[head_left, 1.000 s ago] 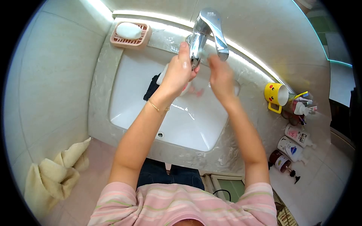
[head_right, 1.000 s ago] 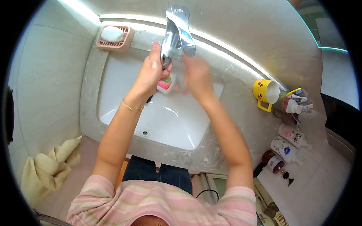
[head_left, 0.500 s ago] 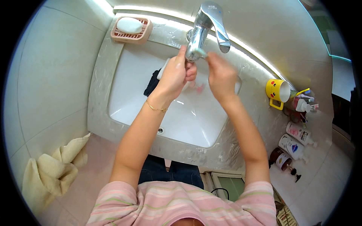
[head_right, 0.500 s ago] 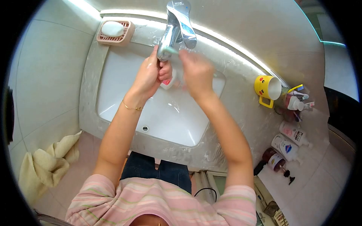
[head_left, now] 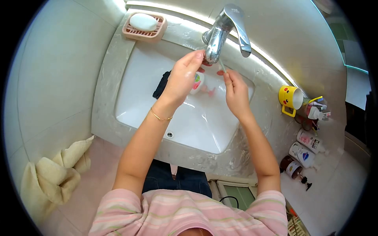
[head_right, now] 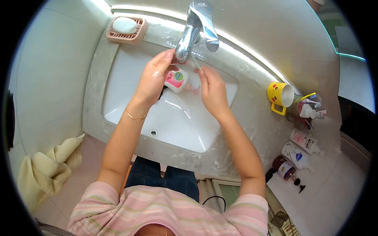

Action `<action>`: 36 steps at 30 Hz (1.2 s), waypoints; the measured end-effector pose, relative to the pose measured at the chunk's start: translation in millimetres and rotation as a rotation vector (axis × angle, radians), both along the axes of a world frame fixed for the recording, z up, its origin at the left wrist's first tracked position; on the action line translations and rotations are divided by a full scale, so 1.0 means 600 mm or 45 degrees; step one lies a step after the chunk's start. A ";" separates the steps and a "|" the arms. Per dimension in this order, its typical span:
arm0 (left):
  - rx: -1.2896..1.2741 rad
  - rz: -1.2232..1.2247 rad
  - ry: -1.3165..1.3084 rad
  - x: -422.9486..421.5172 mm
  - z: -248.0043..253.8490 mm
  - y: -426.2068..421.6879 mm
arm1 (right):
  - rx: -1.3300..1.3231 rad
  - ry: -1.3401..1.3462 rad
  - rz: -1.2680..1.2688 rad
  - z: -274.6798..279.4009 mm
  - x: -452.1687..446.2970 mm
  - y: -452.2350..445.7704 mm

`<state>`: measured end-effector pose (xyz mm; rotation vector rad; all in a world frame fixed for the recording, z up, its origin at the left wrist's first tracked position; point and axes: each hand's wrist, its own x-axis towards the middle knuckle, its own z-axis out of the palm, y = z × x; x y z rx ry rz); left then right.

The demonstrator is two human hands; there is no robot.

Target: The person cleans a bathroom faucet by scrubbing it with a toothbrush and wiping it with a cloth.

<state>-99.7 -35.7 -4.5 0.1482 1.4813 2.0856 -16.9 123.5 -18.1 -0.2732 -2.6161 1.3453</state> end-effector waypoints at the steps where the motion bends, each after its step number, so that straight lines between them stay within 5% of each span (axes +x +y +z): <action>1: -0.062 0.016 0.013 0.001 -0.002 -0.001 | 0.004 -0.002 0.005 0.016 -0.008 -0.001; 3: -0.125 0.039 0.024 0.003 0.000 -0.004 | -0.645 -0.660 0.048 0.052 -0.032 -0.004; 4: -0.104 0.055 0.083 0.003 0.006 -0.004 | -0.645 -0.659 0.056 0.061 -0.048 -0.003; 16: 0.048 0.059 -0.063 0.009 0.017 0.007 | 0.440 -0.084 0.368 0.066 -0.055 0.043; 36: 0.158 0.161 -0.045 -0.018 0.022 -0.002 | 0.242 -0.080 0.420 0.039 -0.093 0.036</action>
